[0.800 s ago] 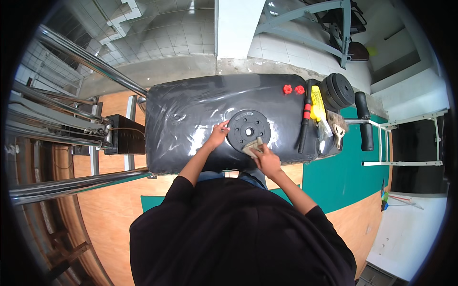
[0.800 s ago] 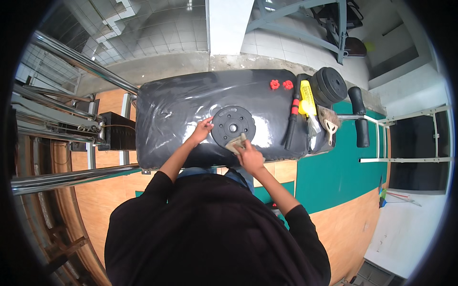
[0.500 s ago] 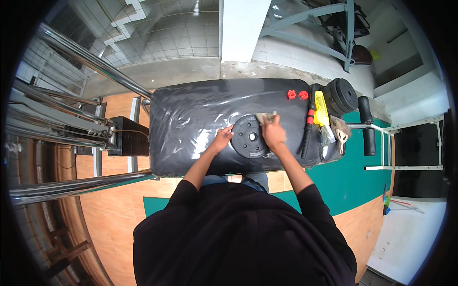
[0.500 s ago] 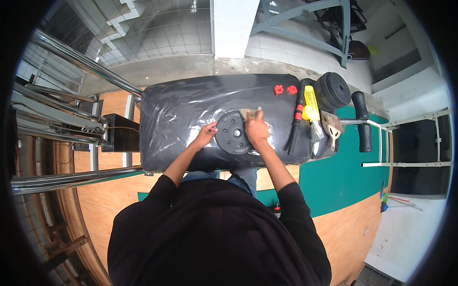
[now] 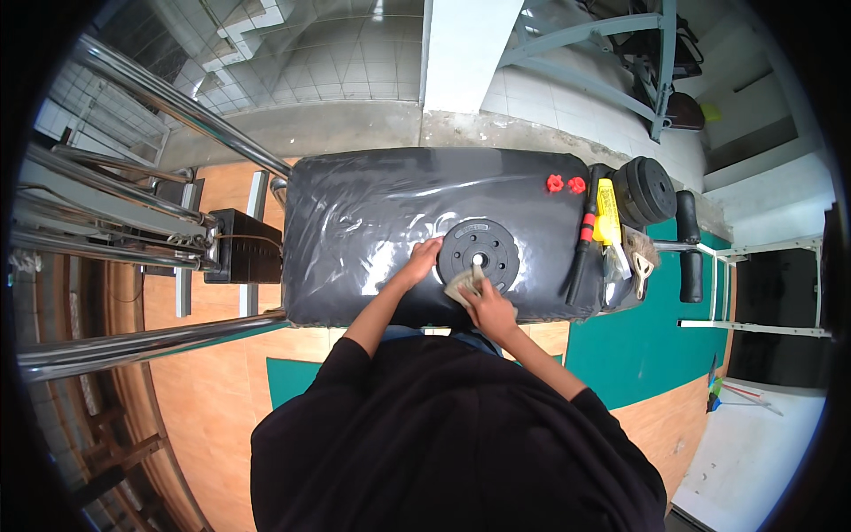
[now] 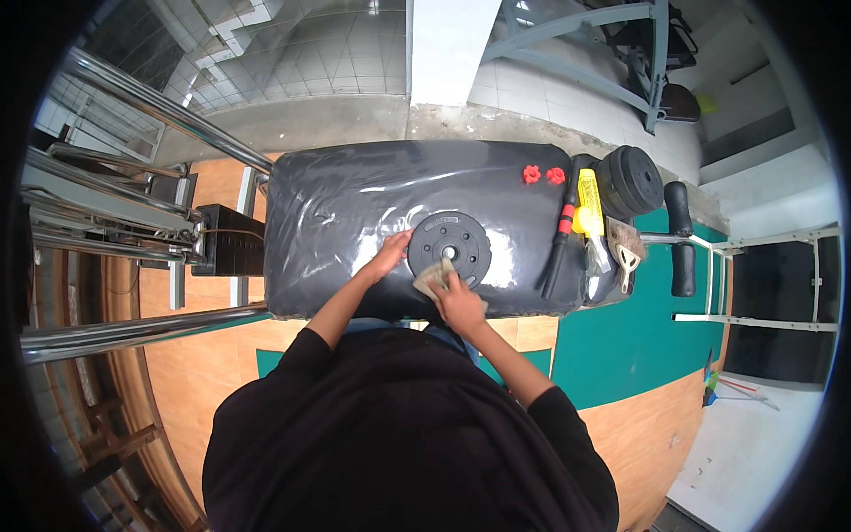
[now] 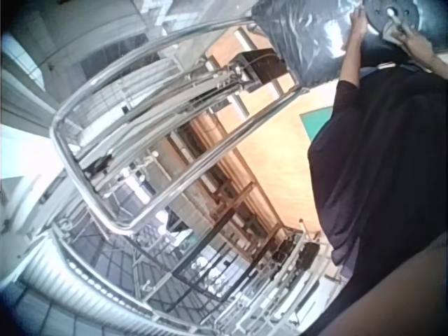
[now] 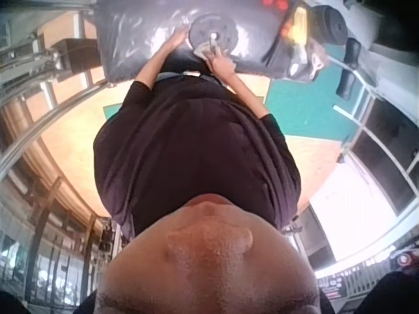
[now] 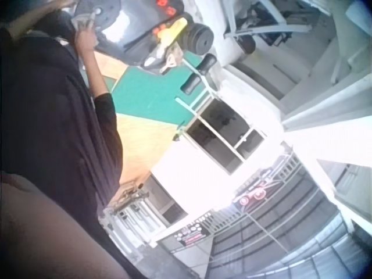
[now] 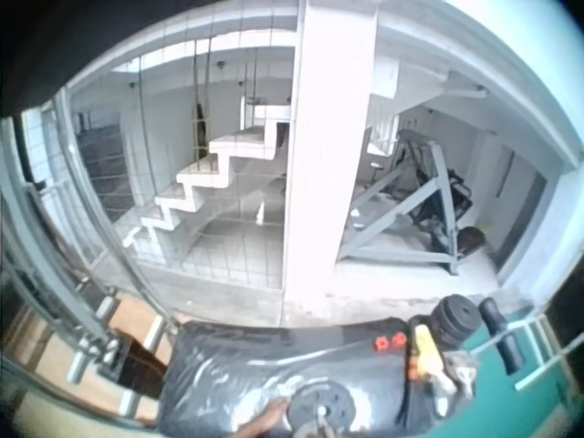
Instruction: The person wipes a weight plate with a cloth, then assembles a dumbbell by sliding multiple weight plates onto a bar and securing them with red collars. The completed dumbbell is placed on the floor alongside other dumbbells.
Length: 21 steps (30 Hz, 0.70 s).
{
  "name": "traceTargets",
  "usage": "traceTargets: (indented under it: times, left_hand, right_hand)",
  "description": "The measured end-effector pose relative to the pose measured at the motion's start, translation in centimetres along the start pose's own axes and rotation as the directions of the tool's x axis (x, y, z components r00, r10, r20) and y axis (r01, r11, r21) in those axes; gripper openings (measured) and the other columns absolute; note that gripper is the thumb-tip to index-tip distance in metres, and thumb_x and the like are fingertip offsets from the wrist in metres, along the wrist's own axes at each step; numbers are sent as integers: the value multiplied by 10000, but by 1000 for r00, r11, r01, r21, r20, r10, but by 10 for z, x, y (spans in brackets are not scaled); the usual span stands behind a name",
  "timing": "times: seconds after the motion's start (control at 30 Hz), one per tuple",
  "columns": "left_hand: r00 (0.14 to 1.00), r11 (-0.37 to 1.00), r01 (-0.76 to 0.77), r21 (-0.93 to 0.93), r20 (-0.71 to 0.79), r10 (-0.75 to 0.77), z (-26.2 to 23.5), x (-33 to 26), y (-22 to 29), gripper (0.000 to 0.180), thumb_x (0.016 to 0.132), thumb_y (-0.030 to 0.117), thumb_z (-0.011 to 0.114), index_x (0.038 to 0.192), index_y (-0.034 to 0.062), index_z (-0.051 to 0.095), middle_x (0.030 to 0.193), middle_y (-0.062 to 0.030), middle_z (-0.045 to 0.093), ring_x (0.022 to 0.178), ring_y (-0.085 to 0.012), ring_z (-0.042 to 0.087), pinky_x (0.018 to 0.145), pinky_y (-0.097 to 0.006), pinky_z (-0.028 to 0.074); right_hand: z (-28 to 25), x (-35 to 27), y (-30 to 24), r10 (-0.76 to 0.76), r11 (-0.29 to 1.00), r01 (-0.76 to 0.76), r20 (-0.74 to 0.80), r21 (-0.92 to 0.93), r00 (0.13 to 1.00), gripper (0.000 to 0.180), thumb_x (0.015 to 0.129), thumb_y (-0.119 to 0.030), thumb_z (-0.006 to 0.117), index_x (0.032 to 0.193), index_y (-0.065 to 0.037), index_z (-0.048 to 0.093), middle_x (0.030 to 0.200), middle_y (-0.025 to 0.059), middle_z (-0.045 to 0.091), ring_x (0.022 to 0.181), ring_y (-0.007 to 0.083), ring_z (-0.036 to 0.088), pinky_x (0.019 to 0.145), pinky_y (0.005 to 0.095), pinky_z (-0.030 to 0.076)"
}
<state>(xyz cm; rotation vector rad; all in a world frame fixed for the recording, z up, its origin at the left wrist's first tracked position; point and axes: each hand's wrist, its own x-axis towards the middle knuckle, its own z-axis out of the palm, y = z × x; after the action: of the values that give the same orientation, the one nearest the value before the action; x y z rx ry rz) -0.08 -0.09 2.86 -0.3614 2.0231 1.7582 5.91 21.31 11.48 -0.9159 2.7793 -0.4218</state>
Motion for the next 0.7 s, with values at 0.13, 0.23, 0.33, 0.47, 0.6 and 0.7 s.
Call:
traceTargets:
  times: [0.13,0.23,0.33,0.47,0.6,0.7]
  left_hand:
    - [993,936,-57,347,-74,87,8,-7,30,755,753,505,695,1322,71,454,1172,-160,426,1096,-311,467,961,-369,409]
    - [975,781,-145,608,-48,218,10,-2,54,904,641,521,773,1334,55,426,1187,-157,399,1165,-342,372,984,-396,384]
    - [972,739,-124,662,-69,226,23,5,63,906,560,496,831,1260,45,473,1158,-137,397,1151,-308,349,967,-397,387]
    - [976,847,-30,531,-166,138,24,23,49,899,433,432,903,1126,24,499,1160,-168,430,1139,-299,404,946,-379,405]
    - [998,989,9,149,-58,-1,9,26,57,879,456,378,909,1078,-79,489,1100,-202,549,1014,-294,565,876,-351,460]
    - [993,985,-29,168,-112,48,6,4,75,882,460,373,909,1092,-82,495,1034,-186,591,982,-268,589,860,-346,468]
  right_hand:
    - [-13,-47,19,143,990,-142,-51,25,988,386,814,-225,637,1190,-159,576,1093,145,476,892,322,579,695,406,519]
    - [-11,-65,23,558,804,-532,-30,266,829,360,870,-282,590,1171,-86,569,1058,178,483,875,369,566,729,428,496]
    - [27,-72,46,737,643,-656,-88,396,670,310,926,-298,530,1088,-39,578,966,182,557,834,301,602,720,385,482]
    - [44,-45,52,714,190,-633,337,751,614,332,937,-287,524,1111,-8,572,995,141,622,863,214,612,766,329,475]
    - [44,-29,47,716,-125,-532,447,838,536,350,933,-275,536,1153,-3,563,1018,91,640,901,187,609,794,313,474]
    - [33,-25,50,622,-173,-533,512,828,593,371,932,-261,546,1207,-13,547,1039,74,640,932,172,599,828,300,462]
